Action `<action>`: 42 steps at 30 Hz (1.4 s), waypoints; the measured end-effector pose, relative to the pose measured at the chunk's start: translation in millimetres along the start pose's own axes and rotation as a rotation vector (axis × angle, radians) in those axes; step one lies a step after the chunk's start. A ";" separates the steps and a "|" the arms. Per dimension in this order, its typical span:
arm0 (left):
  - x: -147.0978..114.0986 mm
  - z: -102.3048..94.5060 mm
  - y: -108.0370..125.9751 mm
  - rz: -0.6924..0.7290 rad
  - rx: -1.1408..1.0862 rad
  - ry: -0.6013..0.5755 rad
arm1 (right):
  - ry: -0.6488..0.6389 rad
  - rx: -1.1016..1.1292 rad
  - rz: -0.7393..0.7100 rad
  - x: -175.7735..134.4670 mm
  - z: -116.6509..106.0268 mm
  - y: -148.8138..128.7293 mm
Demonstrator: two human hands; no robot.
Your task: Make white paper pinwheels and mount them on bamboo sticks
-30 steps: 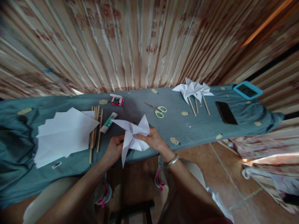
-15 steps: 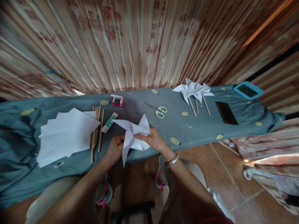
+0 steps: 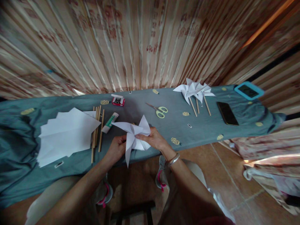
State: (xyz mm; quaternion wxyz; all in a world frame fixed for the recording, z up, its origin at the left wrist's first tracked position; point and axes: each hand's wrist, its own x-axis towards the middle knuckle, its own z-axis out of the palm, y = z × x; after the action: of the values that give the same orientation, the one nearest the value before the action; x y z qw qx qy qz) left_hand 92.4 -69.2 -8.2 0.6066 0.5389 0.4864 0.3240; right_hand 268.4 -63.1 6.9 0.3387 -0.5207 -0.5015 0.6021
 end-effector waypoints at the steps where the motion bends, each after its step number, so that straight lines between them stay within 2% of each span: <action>1: 0.0 -0.2 -0.2 -0.009 0.013 -0.012 | 0.001 0.002 0.001 -0.2 0.2 -0.7; 12: -5.8 1.4 9.5 -0.061 0.030 -0.036 | -0.009 0.007 -0.011 -2.3 1.3 2.5; 19: -12.2 1.1 10.0 -0.016 0.069 0.000 | -0.012 -0.053 -0.018 -7.3 4.6 0.9; 29: -18.7 -3.6 11.3 0.045 0.176 0.042 | 0.034 0.012 0.007 -8.7 13.0 5.2; 42: -19.1 -3.2 13.1 0.195 0.384 0.101 | 0.090 0.069 0.009 -3.2 20.6 7.2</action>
State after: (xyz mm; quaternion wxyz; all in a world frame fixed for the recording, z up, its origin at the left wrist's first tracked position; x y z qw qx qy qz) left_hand 85.1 -82.8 9.3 0.4336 0.6721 0.5146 0.3090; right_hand 250.1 -73.2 -0.1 0.3760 -0.5376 -0.4624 0.5965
